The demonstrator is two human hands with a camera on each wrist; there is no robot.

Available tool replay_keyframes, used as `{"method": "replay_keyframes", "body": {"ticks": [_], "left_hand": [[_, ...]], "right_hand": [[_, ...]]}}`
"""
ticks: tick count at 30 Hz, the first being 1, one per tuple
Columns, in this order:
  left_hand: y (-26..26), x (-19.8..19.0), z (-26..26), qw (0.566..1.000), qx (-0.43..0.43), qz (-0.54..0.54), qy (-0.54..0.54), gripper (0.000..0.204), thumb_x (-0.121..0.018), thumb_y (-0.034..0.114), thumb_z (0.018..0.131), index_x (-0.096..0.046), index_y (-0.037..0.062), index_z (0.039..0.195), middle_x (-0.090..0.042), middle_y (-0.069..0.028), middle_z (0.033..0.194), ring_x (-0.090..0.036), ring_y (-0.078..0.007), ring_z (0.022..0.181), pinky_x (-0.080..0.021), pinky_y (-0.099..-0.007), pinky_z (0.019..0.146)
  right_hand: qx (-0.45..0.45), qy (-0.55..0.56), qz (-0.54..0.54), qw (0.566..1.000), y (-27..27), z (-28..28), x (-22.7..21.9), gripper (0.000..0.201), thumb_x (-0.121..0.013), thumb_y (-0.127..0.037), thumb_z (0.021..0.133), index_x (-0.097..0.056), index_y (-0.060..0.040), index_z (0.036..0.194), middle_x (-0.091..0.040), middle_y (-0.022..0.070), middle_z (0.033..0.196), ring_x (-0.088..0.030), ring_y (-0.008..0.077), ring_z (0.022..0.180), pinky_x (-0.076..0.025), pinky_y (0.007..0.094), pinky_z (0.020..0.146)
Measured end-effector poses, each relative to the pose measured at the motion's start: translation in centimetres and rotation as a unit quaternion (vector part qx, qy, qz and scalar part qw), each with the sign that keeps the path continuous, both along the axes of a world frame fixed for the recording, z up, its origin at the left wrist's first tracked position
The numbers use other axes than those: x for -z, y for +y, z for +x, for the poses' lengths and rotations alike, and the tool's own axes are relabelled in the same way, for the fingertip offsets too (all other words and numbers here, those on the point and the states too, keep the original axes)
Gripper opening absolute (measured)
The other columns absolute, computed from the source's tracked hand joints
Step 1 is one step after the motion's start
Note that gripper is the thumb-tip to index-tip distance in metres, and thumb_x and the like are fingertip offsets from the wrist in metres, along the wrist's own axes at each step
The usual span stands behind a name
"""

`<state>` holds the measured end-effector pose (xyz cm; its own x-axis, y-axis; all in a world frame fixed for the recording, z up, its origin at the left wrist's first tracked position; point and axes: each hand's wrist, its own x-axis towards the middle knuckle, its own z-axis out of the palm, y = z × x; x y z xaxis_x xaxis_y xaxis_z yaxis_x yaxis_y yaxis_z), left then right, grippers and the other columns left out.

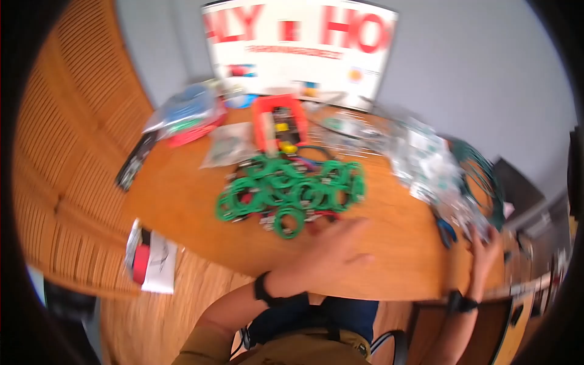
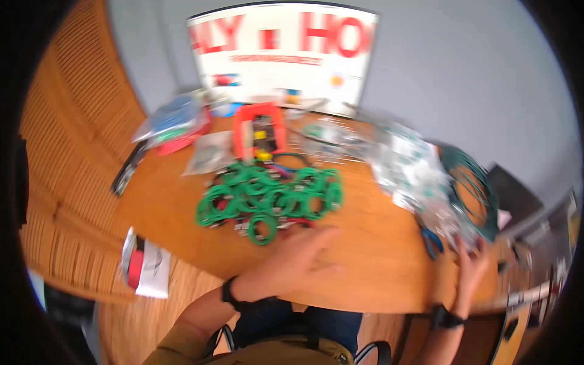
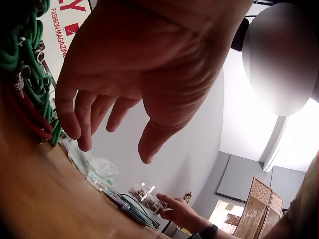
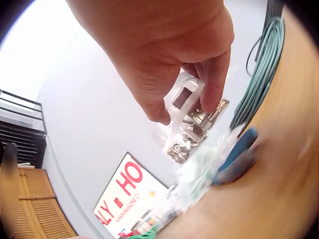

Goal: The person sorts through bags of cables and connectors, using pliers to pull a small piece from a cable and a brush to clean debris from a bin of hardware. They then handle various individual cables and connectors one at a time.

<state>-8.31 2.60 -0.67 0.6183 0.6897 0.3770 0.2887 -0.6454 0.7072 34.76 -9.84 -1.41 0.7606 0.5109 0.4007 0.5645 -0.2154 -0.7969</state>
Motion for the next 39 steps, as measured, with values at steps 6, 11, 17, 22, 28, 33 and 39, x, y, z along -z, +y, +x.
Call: {"method": "replay_keyframes", "body": {"ticks": [6,11,17,22,28,33,39], "left_hand": [[-0.8,1.4,-0.4,0.995,0.060,-0.057,-0.059,0.067,-0.074,0.031,0.099,-0.045,-0.0034,0.149,-0.056,-0.0251,0.145,-0.052,-0.0430,0.137,-0.044,-0.0497,0.113],[-1.5,2.4,-1.3,0.993,0.075,-0.058,-0.067,0.065,-0.073,0.033,0.100,-0.048,-0.0031,0.147,-0.056,-0.0247,0.146,-0.052,-0.0417,0.138,-0.043,-0.0482,0.115],[-2.3,0.6,-1.7,0.994,0.080,-0.070,-0.021,0.059,-0.079,0.035,0.096,-0.059,-0.0007,0.139,-0.064,-0.0223,0.138,-0.061,-0.0387,0.131,-0.049,-0.0452,0.111],[-2.3,0.4,-1.6,0.996,0.046,-0.073,0.015,0.058,-0.085,0.024,0.089,-0.061,0.0001,0.137,-0.066,-0.0206,0.136,-0.066,-0.0356,0.119,-0.053,-0.0434,0.103],[-2.2,0.1,-1.6,0.996,0.051,-0.062,0.039,0.059,-0.086,0.022,0.088,-0.061,0.0006,0.137,-0.067,-0.0192,0.135,-0.068,-0.0329,0.110,-0.055,-0.0412,0.096],[-2.0,0.4,-1.2,0.996,0.055,-0.067,0.028,0.059,-0.087,0.023,0.088,-0.062,0.0006,0.136,-0.068,-0.0184,0.132,-0.068,-0.0316,0.108,-0.056,-0.0409,0.092],[-2.1,0.2,-0.7,0.996,0.050,-0.058,0.048,0.057,-0.087,0.022,0.086,-0.064,0.0003,0.134,-0.069,-0.0174,0.126,-0.066,-0.0317,0.106,-0.055,-0.0421,0.092]], "right_hand": [[0.059,-0.020,-0.092,0.994,-2.9,6.2,2.6,0.051,-0.087,-0.032,0.091,-0.062,0.0006,0.122,-0.065,0.0045,0.079,-0.056,0.0074,0.054,-0.043,0.0219,0.046],[-0.112,-0.149,-0.138,0.973,-3.8,9.3,3.6,0.058,-0.086,-0.034,0.091,-0.062,0.0038,0.128,-0.066,0.0133,0.111,-0.067,0.0215,0.100,-0.055,0.0362,0.083],[-0.053,-0.338,-0.132,0.930,2.3,-1.7,-4.6,0.042,-0.089,-0.026,0.085,-0.073,0.0005,0.113,-0.075,0.0184,0.114,-0.068,0.0375,0.111,-0.052,0.0444,0.098],[-0.090,-0.337,-0.300,0.888,7.3,-3.5,-5.3,0.051,-0.072,-0.058,0.094,-0.075,-0.0078,0.106,-0.077,0.0105,0.103,-0.069,0.0317,0.109,-0.034,0.0572,0.102],[-0.147,-0.347,-0.450,0.810,9.5,-2.9,-3.5,0.052,-0.068,-0.058,0.097,-0.072,-0.0062,0.101,-0.071,0.0138,0.082,-0.068,0.0327,0.098,-0.035,0.0558,0.097],[-0.188,-0.299,-0.321,0.879,8.4,-0.6,-3.0,0.041,-0.068,-0.044,0.102,-0.066,-0.0043,0.112,-0.075,0.0140,0.086,-0.073,0.0301,0.091,-0.043,0.0551,0.098],[-0.233,-0.070,-0.150,0.958,3.8,3.9,-7.0,0.031,-0.066,-0.020,0.106,-0.063,0.0000,0.129,-0.077,0.0119,0.092,-0.074,0.0186,0.088,-0.054,0.0337,0.080]]}}
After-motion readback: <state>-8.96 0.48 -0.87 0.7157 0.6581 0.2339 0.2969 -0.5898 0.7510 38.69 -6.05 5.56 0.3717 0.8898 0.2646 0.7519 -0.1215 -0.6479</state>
